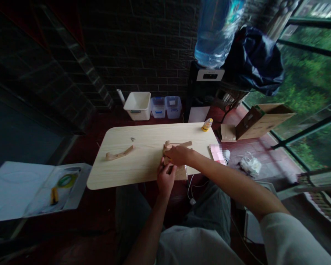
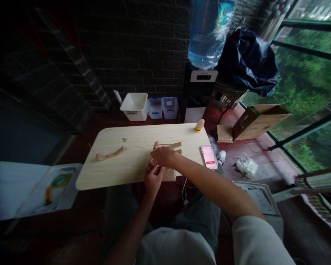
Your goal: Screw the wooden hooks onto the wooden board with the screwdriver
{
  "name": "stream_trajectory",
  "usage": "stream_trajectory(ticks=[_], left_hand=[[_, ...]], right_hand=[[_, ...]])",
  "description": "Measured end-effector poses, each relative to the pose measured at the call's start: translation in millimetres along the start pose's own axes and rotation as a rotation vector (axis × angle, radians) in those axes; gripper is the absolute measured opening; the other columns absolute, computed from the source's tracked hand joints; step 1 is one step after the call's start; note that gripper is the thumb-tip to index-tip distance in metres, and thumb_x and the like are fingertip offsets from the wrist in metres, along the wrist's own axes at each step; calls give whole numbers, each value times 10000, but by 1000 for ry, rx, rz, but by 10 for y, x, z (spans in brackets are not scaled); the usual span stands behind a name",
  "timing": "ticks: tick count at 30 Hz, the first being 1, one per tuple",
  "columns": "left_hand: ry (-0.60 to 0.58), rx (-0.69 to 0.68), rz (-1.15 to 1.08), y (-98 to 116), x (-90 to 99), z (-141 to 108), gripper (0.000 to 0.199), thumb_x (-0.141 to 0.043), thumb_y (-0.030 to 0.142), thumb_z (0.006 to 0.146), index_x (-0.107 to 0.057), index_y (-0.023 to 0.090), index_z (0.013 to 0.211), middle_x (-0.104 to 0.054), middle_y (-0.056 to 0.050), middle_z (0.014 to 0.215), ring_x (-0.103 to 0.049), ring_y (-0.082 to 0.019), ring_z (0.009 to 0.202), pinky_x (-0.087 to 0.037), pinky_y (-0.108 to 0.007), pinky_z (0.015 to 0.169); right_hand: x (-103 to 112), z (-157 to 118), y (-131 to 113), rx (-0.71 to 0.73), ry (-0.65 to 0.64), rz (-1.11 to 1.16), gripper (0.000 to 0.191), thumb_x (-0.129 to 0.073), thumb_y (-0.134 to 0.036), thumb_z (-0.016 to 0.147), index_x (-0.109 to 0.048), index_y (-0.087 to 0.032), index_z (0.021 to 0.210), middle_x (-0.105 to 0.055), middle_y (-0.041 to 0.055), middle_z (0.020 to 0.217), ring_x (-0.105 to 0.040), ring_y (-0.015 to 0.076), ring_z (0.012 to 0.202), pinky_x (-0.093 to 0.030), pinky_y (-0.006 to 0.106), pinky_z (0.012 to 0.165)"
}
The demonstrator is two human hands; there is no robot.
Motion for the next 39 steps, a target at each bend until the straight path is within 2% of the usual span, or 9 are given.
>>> stream_trajectory(ticks=[3,6,12,19,22,27,32,39], left_hand=[[-3,0,1,-30,-10,-8,188,-703,351,913,-779,255,1057,-659,-123,1390,-593,-312,1342,-515,-476,1109],[-5,4,12,-31,-9,-7,182,-707,364,911,-782,254,1036,-660,-120,1390,-593,-306,1342,-512,-461,1113],[-3,-4,31,-2,-3,2,196,-710,372,913,-776,261,1061,-636,-100,1432,-570,-294,1369,-494,-449,1133],[-21,6,21,-23,-15,-6,180,-696,344,916,-779,251,1045,-631,-118,1435,-581,-303,1357,-501,-472,1125],[-11,4,14,-42,-29,-4,204,-699,349,909,-777,243,1064,-646,-130,1412,-589,-308,1347,-504,-474,1119],[1,-2,-3,-62,-46,-3,215,-696,362,909,-777,253,1075,-707,-128,1300,-606,-301,1322,-510,-471,1113],[1,11,6,-42,-31,-10,202,-700,383,912,-778,264,1056,-671,-118,1370,-591,-297,1339,-502,-461,1122],[-4,12,9,-5,-8,-5,169,-699,377,917,-774,279,1032,-660,-100,1393,-548,-288,1395,-490,-455,1138]], right_hand=[[-38,27,-41,-33,24,0,303,-513,-176,998,-632,-48,1246,-693,288,1261,-764,312,1018,-622,388,769],[-78,81,-41,-36,23,10,284,-481,-158,1004,-658,-54,1200,-717,275,1214,-765,310,1015,-619,386,781],[-108,83,18,-47,51,44,358,-514,-255,1011,-627,-21,1256,-728,280,1145,-763,311,993,-619,385,778],[-59,-38,7,-67,6,119,378,-464,-321,1041,-601,-58,1276,-737,260,1129,-761,336,1009,-620,443,789],[8,-84,7,-28,-7,133,347,-476,-331,1040,-602,-101,1266,-740,244,1154,-760,336,1023,-620,451,796],[66,-107,-6,-2,-24,90,242,-472,-208,1026,-652,-123,1164,-765,222,1084,-763,336,1026,-622,448,788],[6,0,0,-43,10,54,268,-455,-153,1011,-662,-85,1168,-747,245,1134,-768,326,1000,-622,421,765],[-91,58,22,-29,54,78,339,-491,-313,1030,-653,-48,1164,-727,273,1130,-756,330,996,-612,415,784]])
Point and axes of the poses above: each hand's wrist, its own z-axis towards the middle knuckle, its own x-axis out of the back of the hand, y = z × x, the point moved 2 cm from there along z, towards the middle knuckle
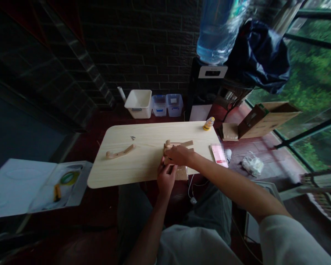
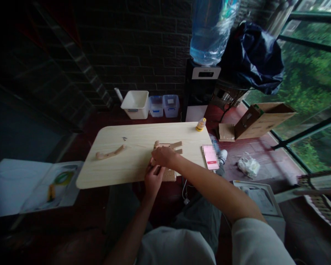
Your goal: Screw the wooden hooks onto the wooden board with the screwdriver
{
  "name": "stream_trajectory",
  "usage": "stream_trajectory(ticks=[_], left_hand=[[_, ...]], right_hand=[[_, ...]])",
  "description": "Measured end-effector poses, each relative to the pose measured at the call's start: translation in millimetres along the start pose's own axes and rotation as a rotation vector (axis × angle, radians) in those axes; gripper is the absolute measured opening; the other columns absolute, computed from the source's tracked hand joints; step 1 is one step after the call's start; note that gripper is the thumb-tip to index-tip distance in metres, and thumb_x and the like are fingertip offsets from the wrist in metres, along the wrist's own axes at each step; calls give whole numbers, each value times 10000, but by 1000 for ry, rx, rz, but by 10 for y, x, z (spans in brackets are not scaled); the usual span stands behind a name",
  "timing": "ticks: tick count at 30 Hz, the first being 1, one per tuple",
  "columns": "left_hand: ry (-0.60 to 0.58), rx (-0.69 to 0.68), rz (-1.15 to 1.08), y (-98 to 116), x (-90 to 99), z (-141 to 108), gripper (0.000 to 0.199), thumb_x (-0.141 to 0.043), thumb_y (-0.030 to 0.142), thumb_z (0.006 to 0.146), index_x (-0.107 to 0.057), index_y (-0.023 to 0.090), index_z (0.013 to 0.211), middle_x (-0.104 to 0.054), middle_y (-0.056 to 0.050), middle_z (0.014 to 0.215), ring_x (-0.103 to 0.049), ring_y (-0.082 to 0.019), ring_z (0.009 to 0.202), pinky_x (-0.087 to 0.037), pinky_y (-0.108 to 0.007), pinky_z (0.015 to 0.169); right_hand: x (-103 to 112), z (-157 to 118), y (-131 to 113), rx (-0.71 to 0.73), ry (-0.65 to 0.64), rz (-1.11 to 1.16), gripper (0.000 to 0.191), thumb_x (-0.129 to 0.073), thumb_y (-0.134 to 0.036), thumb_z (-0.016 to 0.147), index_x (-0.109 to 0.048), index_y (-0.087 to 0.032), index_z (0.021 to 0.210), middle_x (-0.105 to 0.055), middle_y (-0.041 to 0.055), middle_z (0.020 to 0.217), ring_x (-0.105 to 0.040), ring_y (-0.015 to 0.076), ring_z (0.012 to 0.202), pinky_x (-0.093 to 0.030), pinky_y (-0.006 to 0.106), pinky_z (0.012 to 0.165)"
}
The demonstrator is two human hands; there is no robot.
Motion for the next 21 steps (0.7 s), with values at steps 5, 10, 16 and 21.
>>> stream_trajectory(ticks=[5,10,16,21], left_hand=[[-12,-19,10,-9,-6,13,155,-707,342,905,-776,259,1017,-647,-114,1415,-565,-302,1377,-485,-486,1140],[-14,-25,0,-4,-7,10,167,-715,343,900,-778,262,1032,-627,-114,1443,-561,-311,1376,-482,-505,1138],[-10,4,1,1,-10,0,234,-693,368,916,-771,258,1107,-663,-127,1381,-578,-308,1356,-506,-481,1118],[0,24,21,-19,-12,3,222,-690,375,915,-777,249,1076,-698,-133,1303,-603,-306,1320,-507,-468,1112]], right_hand=[[-28,-85,38,-59,-11,82,374,-484,-346,1030,-601,-72,1257,-740,231,1129,-751,327,1020,-606,419,796],[91,-192,69,-15,-25,121,360,-477,-368,1036,-592,-121,1271,-732,204,1189,-744,311,1064,-595,426,851],[175,-198,-6,-9,-54,5,278,-505,-208,1011,-616,-108,1245,-733,240,1195,-758,332,1039,-618,443,805],[101,-81,-46,15,-41,-31,294,-458,-149,1010,-631,-68,1235,-708,278,1241,-758,315,1052,-625,427,817]])
Point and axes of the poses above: each hand's wrist, its own z-axis towards the middle knuckle, its own x-axis out of the back of the hand, y = z × x, the point moved 2 cm from there along z, towards the middle knuckle
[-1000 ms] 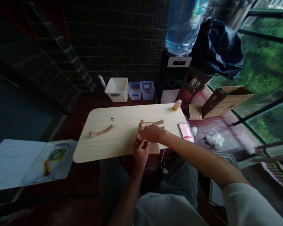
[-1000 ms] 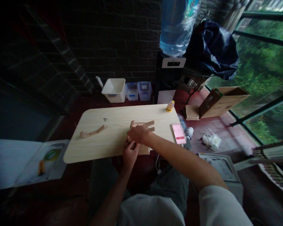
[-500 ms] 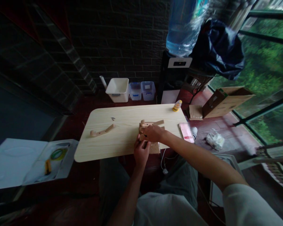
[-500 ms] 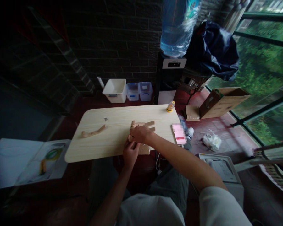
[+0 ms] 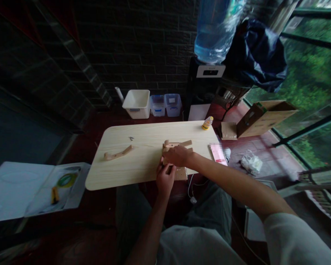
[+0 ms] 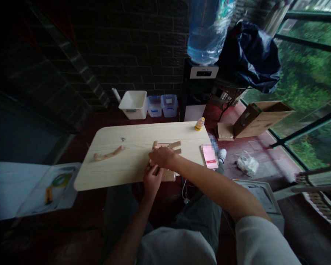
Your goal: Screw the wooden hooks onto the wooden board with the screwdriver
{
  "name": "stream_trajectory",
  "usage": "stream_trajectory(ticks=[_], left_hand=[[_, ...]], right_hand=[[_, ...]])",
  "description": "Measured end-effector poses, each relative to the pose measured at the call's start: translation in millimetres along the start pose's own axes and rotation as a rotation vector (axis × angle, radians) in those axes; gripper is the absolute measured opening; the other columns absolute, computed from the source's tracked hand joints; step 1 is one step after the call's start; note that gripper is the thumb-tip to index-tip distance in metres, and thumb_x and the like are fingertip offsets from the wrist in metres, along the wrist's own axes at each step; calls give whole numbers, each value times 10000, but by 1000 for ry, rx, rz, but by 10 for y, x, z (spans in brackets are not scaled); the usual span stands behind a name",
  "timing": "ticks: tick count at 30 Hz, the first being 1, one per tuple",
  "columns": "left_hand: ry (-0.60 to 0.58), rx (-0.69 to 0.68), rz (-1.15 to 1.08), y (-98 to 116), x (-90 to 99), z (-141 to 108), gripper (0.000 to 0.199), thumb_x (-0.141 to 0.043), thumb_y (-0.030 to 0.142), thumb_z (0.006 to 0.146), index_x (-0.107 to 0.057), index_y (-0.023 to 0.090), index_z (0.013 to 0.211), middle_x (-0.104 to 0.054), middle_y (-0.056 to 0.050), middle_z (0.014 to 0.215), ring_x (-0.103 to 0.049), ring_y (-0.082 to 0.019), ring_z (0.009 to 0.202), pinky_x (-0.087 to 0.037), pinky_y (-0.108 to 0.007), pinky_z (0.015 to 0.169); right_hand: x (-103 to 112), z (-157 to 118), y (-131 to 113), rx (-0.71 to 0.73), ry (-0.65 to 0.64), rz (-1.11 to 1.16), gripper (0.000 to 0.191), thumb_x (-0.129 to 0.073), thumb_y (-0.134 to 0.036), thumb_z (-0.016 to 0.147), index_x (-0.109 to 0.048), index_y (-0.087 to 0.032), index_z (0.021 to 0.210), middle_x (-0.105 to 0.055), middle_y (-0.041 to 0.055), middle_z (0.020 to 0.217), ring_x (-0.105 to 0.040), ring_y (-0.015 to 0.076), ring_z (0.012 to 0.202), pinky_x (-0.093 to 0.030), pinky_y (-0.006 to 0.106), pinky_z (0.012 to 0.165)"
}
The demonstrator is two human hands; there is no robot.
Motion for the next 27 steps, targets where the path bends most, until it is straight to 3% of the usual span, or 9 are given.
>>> stream_trajectory(ticks=[5,12,17,22,27], left_hand=[[-8,-9,-6,17,11,-1,206,-690,384,915,-772,265,1062,-695,-117,1311,-591,-292,1334,-494,-447,1128],[-18,-14,-11,-29,-12,-6,194,-695,358,907,-774,257,1052,-675,-122,1360,-589,-301,1338,-493,-465,1126],[-6,-24,-35,0,-4,-1,214,-697,371,903,-777,254,1064,-656,-123,1394,-594,-304,1331,-495,-465,1124],[-2,1,-37,34,6,-3,212,-698,401,906,-784,261,1039,-671,-126,1364,-596,-309,1326,-501,-473,1117],[-17,-2,-20,20,4,-11,192,-695,390,908,-779,270,1032,-684,-122,1337,-582,-308,1344,-501,-472,1118]], right_hand=[[-11,96,-14,-68,19,-52,333,-402,-140,1014,-650,-5,1189,-682,350,1224,-765,349,1002,-633,445,746],[-39,41,-42,-35,0,-35,319,-371,-114,1016,-635,-40,1179,-712,300,1192,-763,328,1021,-630,448,774],[21,-37,-19,6,-62,44,333,-528,-192,992,-547,-94,1309,-737,255,1171,-760,315,1050,-630,435,813],[100,-49,-4,-18,-29,-20,235,-546,-189,992,-628,-114,1198,-705,274,1246,-748,340,1079,-625,450,817],[52,-13,-38,-39,13,-41,259,-462,-142,1012,-662,-91,1169,-711,265,1231,-760,326,1032,-629,441,788]])
Point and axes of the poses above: each hand's wrist, its own z-axis towards the middle knuckle, its own x-axis out of the back of the hand, y = z × x, the point moved 2 cm from there along z, towards the middle knuckle
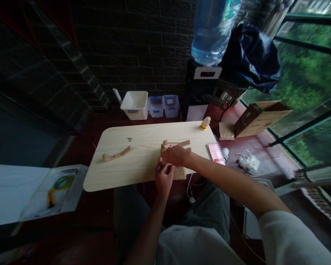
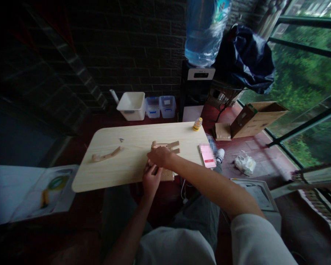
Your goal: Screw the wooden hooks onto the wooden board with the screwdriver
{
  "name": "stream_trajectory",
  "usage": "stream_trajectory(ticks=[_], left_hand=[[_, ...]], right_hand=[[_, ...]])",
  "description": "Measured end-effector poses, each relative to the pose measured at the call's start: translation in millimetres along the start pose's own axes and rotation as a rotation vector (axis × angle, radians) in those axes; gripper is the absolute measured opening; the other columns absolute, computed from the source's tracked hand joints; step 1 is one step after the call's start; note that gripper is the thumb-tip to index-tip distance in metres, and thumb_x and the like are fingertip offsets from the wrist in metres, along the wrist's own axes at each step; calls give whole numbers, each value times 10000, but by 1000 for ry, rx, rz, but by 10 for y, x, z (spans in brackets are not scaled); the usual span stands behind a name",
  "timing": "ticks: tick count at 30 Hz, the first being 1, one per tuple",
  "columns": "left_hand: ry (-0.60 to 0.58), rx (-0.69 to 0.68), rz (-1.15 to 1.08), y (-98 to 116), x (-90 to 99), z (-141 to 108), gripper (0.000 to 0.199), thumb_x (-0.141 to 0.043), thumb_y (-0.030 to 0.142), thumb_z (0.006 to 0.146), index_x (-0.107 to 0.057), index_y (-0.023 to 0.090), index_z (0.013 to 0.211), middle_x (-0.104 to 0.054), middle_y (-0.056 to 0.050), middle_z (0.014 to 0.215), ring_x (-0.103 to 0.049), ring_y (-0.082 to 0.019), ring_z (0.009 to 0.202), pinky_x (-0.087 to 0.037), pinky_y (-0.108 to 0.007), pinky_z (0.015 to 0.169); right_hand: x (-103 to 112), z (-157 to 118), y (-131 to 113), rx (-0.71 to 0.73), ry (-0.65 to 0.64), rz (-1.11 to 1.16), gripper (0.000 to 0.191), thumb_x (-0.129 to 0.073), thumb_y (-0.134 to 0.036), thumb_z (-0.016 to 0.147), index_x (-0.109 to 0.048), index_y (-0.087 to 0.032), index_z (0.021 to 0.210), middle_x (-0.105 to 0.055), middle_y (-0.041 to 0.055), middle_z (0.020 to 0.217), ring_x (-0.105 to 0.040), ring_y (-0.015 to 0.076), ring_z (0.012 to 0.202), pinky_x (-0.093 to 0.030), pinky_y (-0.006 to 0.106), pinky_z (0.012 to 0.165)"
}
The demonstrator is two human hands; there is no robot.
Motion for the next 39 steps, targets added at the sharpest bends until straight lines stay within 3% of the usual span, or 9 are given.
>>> stream_trajectory(ticks=[6,11,16,27,35,39], left_hand=[[5,-5,-6,-7,7,6,201,-696,374,906,-774,272,1061,-636,-110,1421,-580,-302,1351,-504,-464,1120],[-10,-17,-1,-8,7,10,211,-690,350,906,-774,251,1073,-639,-126,1420,-579,-311,1354,-488,-477,1135],[7,-36,-18,14,16,14,206,-697,362,903,-775,258,1063,-671,-119,1374,-585,-304,1347,-496,-472,1129],[6,-16,-4,-9,-19,9,199,-705,382,911,-779,246,1036,-628,-119,1436,-576,-306,1359,-498,-462,1126],[11,-26,-9,-14,-2,1,183,-707,354,910,-774,261,1053,-627,-105,1440,-563,-295,1374,-490,-452,1136],[11,-36,-10,-11,0,9,193,-713,367,906,-777,263,1056,-628,-105,1439,-558,-298,1379,-484,-449,1142]], right_hand=[[-79,30,2,-50,1,16,287,-432,-132,1012,-660,-45,1163,-751,254,1087,-767,328,988,-631,436,756],[-93,26,-45,-12,-8,22,329,-385,-106,1015,-627,-21,1221,-700,292,1224,-750,312,1054,-626,445,813],[12,-11,-24,64,-98,47,287,-545,-198,994,-605,-84,1251,-687,258,1293,-735,316,1117,-619,427,860],[-142,86,75,-20,-11,73,304,-484,-130,986,-667,-11,1198,-735,290,1143,-769,308,975,-620,399,782],[-22,113,27,-101,-47,120,320,-512,-195,995,-662,11,1189,-736,309,1102,-767,341,989,-626,445,774],[29,90,34,-53,-73,121,327,-605,-242,969,-638,-25,1212,-697,313,1228,-766,318,1015,-629,424,809]])
Point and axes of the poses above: each hand's wrist, its own z-axis towards the middle knuckle, its own x-axis out of the back of the hand, y = z × x, the point moved 2 cm from there along z, towards the middle knuckle
